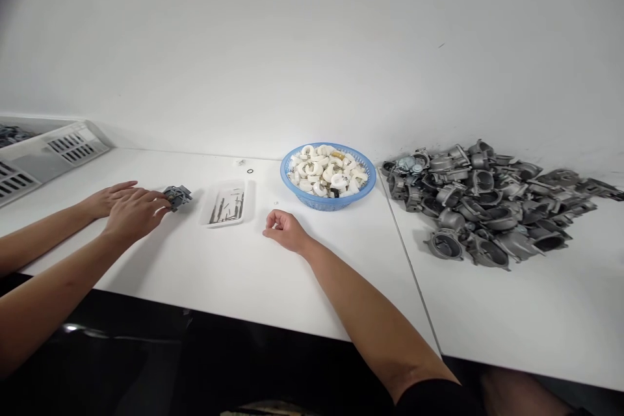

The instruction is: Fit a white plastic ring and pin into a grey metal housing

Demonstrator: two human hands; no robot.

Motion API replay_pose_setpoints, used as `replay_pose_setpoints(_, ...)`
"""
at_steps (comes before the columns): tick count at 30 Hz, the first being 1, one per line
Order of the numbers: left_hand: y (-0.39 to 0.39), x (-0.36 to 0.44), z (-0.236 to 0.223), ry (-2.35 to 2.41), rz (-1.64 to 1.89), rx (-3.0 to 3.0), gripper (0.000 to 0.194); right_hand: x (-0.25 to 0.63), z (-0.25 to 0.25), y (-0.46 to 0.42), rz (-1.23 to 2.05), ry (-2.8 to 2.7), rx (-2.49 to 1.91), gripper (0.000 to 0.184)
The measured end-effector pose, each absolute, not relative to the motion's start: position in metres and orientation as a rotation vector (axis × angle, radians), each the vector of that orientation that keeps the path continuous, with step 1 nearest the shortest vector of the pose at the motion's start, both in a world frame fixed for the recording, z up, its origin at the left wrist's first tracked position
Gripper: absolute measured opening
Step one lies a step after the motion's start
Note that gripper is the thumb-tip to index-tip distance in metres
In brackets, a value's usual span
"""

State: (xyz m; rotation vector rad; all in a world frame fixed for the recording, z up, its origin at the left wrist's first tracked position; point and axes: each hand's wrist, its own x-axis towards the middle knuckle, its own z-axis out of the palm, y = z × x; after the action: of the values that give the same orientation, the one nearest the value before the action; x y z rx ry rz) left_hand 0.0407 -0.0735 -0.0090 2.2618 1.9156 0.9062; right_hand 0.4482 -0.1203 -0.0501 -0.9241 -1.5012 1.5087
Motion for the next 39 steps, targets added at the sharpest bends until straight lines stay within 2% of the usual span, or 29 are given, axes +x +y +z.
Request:
replay_pose_setpoints(5,-0.086,0.044,-0.008,2.037,0.576,2.612,0.024,0.449,-0.05,-0.119,1.536,-1.493,-0.895,0.035)
replay_pose_setpoints(13,-0.117,0.072,0.009,1.985,0.697,2.721,0.029,0.45,-0.046,-0.123,1.544,-1.502,-0.894,0.026)
replay_pose_setpoints(19,-0.159,0.128,0.02,1.718,0.804,2.747,0.021,0.45,-0.048,-0.121,1.573,-1.475,-0.904,0.024)
replay_pose_setpoints(27,-0.194,0.202,0.003,1.212,0.8,2.649,0.012,0.449,-0.048,-0.118,1.546,-1.288,-0.91,0.021)
replay_pose_setpoints(39,-0.196,0.232,-0.024,1.18,0.78,2.479,0.01,0.446,-0.049,-0.114,1.471,-1.09,-0.942,0.018)
